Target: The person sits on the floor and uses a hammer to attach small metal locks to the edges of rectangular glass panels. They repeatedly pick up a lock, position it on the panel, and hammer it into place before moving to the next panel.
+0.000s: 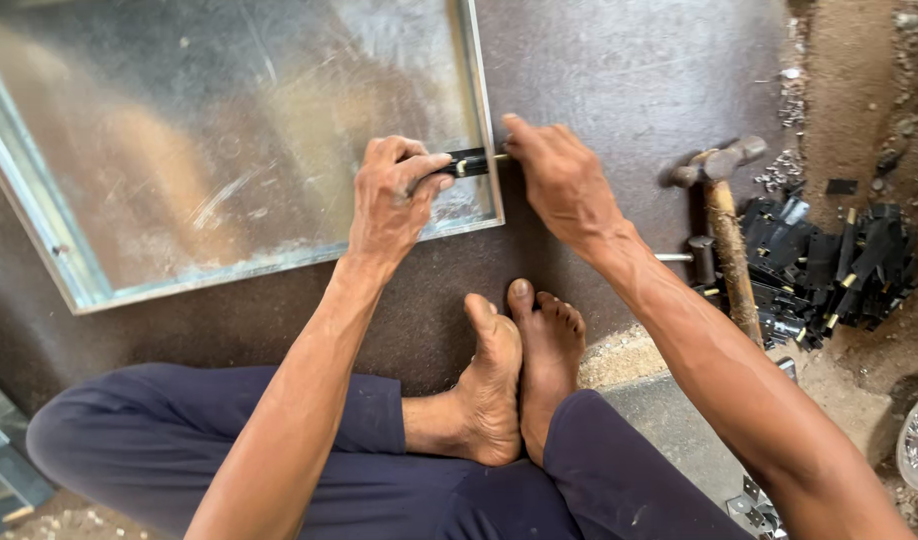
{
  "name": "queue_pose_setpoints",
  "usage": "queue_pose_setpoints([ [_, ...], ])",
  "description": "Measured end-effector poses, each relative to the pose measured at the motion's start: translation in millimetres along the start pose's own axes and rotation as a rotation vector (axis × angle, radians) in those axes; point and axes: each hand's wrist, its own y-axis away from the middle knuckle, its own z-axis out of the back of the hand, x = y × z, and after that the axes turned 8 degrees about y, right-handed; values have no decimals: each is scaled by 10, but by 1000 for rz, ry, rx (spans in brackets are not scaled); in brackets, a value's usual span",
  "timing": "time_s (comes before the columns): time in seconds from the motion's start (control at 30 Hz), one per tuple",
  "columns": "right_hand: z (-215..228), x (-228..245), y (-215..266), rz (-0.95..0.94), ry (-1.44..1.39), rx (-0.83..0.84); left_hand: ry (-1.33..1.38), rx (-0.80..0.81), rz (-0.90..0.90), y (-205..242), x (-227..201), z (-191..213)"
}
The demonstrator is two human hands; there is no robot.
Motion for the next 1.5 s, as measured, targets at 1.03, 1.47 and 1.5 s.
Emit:
queue_pose_setpoints([
  [1.03,1200,-267,2105,-691,750,251,45,7,-33,-67,-145,-338],
  [1.47,677,149,2100,-852,-542,48,33,-12,-25,-58,-124,-360],
  [1.5,609,164,2071,-817,-480,88,31,0,-31,-67,-126,-366],
])
